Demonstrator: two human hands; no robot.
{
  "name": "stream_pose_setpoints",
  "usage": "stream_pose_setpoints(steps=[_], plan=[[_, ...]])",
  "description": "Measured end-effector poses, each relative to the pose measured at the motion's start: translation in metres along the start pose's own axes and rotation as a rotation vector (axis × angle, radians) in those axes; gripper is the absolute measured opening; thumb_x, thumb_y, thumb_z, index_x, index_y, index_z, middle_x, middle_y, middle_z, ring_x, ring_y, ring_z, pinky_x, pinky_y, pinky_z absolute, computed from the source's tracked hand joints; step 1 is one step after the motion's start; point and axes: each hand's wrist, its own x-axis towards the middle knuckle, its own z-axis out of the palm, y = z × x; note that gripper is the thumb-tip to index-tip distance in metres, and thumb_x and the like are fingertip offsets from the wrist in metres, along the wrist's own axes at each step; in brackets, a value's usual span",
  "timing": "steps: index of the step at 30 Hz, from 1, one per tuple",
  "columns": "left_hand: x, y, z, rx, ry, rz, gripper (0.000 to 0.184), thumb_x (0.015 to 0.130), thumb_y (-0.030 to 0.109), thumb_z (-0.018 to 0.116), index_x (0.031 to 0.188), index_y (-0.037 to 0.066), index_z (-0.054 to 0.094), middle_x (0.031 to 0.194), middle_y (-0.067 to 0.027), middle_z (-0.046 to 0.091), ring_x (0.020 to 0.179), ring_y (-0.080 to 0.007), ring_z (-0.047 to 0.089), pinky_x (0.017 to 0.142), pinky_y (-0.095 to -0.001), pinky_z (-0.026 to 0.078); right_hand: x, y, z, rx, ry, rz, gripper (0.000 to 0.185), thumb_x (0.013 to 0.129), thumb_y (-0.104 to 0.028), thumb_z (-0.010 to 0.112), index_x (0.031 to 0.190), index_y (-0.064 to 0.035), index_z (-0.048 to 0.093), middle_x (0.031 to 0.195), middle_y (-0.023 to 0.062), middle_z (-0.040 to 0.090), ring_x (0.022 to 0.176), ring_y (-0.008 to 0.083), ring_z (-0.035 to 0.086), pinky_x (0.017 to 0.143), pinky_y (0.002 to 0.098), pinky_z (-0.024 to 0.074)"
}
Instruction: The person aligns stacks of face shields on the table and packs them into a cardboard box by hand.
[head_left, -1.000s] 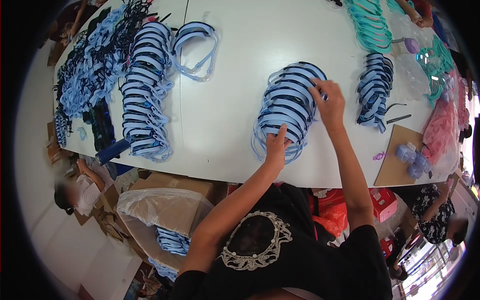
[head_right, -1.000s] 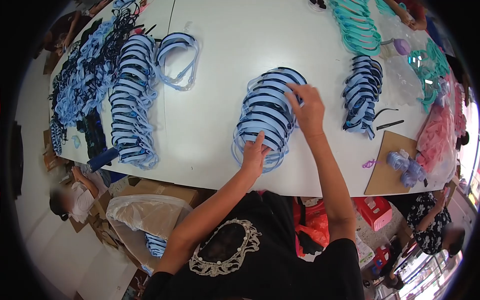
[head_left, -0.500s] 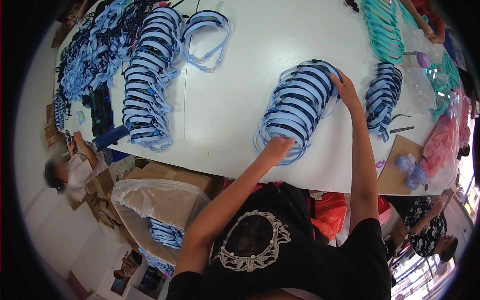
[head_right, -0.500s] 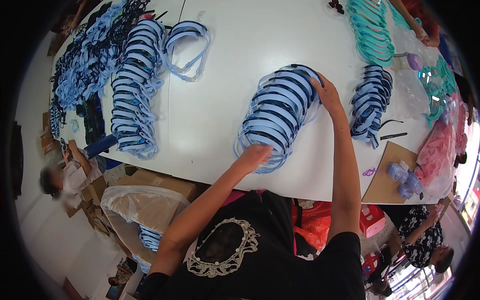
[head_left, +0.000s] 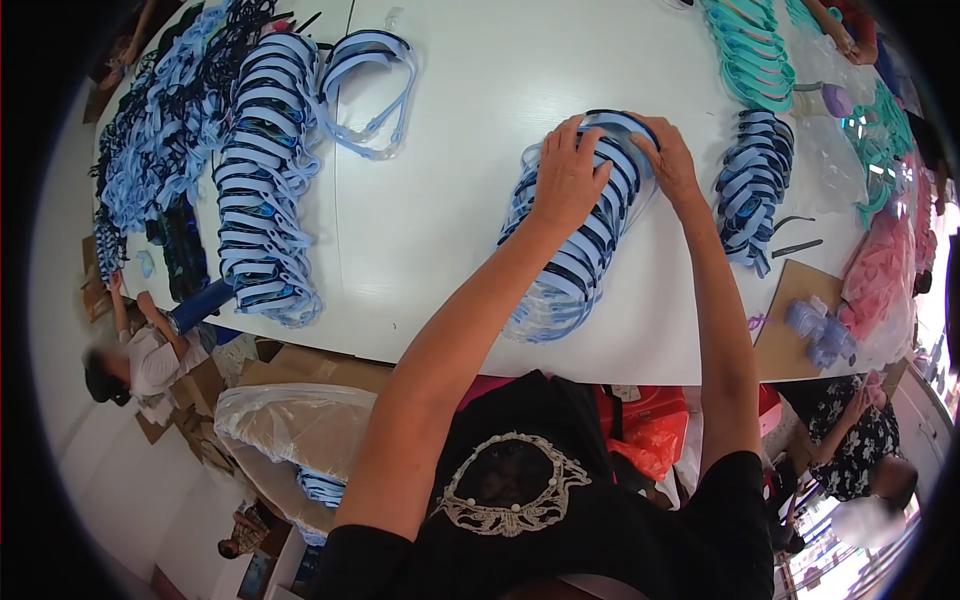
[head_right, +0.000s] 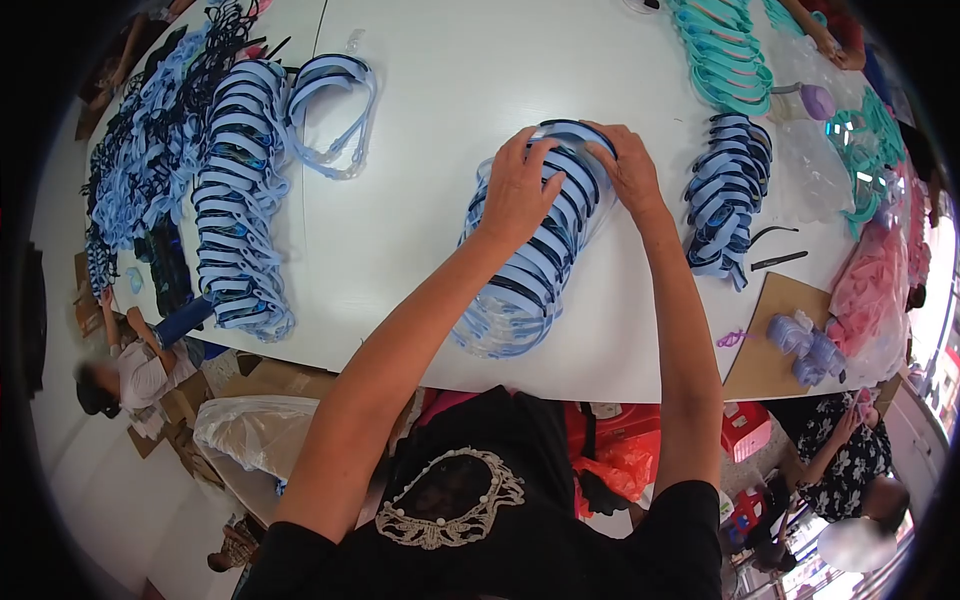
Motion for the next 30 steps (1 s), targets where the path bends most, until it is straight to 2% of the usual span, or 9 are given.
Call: stream_pose_setpoints(steps=[7,9,11,12,13,17,22,25,30], plan=[[-0.005,-0.007,-0.003,-0.123,0.005,0.006,0.04,0.091,0.017,0.07,0.126,0.006,0.055,0.152,-0.02,0.035,0.131,-0.0392,0.045,0.108,-0.0459,0.042,0.005,-0.028,0.019,0.036,-0.092,0.067,0.039,0.097,-0.035,0.061,0.128,-0.0115,0.064,0.113,0.0122,0.064,0.108,0.0307,0.059,0.096,0.038,0.0468],[-0.008,0.001,-0.02,-0.17,0.004,-0.008,0.039,0.091,0.016,0.069,0.126,0.006,0.055,0.15,-0.02,0.037,0.131,-0.0393,0.045,0.107,-0.0451,0.042,0.006,-0.04,0.014,-0.276,-0.131,-0.016,0.044,0.095,-0.041,0.063,0.128,-0.012,0.065,0.119,0.0117,0.062,0.11,0.0316,0.059,0.097,0.0391,0.048],[-0.032,0.03,-0.045,-0.356,0.192,-0.085,0.038,0.09,0.012,0.069,0.123,0.004,0.053,0.143,-0.0183,0.045,0.129,-0.0379,0.046,0.107,-0.0435,0.041,0.007,-0.042,0.013,-0.297,-0.136,-0.047,0.047,0.094,-0.043,0.064,0.129,-0.0124,0.063,0.122,0.0115,0.061,0.111,0.0322,0.059,0.097,0.0399,0.0484],[-0.052,0.047,-0.056,-0.477,0.288,-0.108,0.027,0.092,0.011,0.066,0.116,0.001,0.056,0.122,-0.0156,0.058,0.113,-0.0326,0.057,0.096,-0.0393,0.046,0.008,-0.044,0.013,-0.328,-0.128,-0.071,0.05,0.093,-0.046,0.065,0.131,-0.0128,0.062,0.124,0.0113,0.06,0.112,0.0328,0.059,0.098,0.0407,0.0488],[-0.085,0.067,-0.069,-0.737,0.204,-0.356,0.019,0.098,0.017,0.06,0.106,-0.001,0.06,0.101,-0.0124,0.064,0.094,-0.0241,0.063,0.083,-0.0346,0.049,0.01,-0.048,0.012,-0.321,-0.151,-0.044,0.055,0.092,-0.048,0.065,0.134,-0.0132,0.058,0.125,0.0111,0.059,0.115,0.0324,0.058,0.099,0.0413,0.0486],[-0.209,0.064,-0.067,-1.24,-0.332,-1.075,0.045,0.103,0.044,0.052,0.1,0.001,0.065,0.09,-0.0064,0.065,0.082,-0.0121,0.061,0.078,-0.0278,0.051,0.009,-0.053,0.007,-0.217,-0.216,-0.027,0.061,0.09,-0.052,0.066,0.136,-0.0141,0.055,0.127,0.0113,0.059,0.119,0.0316,0.058,0.101,0.0411,0.0474],[-0.216,0.023,-0.034,-1.241,-0.16,-1.155,0.05,0.101,0.049,0.056,0.108,0.0,0.062,0.103,-0.0082,0.064,0.095,-0.0141,0.062,0.09,-0.0289,0.051,0.011,-0.058,0.012,-0.199,-0.272,0.033,0.071,0.08,-0.055,0.075,0.135,-0.0147,0.057,0.13,0.0109,0.059,0.121,0.0301,0.057,0.104,0.0398,0.0459],[-0.197,0.005,-0.004,-1.255,-0.131,-1.018,0.052,0.097,0.053,0.06,0.086,0.002,0.056,0.078,-0.0012,0.053,0.072,-0.0108,0.051,0.07,-0.0266,0.046,0.007,-0.06,0.015,-0.06,-0.308,0.067,0.074,0.073,-0.047,0.083,0.135,-0.015,0.058,0.132,0.0129,0.059,0.122,0.0299,0.057,0.105,0.0381,0.0459],[-0.171,0.021,-0.003,-1.042,0.14,-1.215,0.054,0.088,0.054,0.073,0.076,0.007,0.049,0.072,0.0013,0.046,0.067,-0.0099,0.045,0.063,-0.0285,0.043,-0.016,-0.078,0.018,0.053,-0.397,0.188,0.08,0.068,-0.044,0.088,0.135,-0.016,0.056,0.123,0.0147,0.067,0.115,0.0309,0.064,0.1,0.0379,0.0487]])
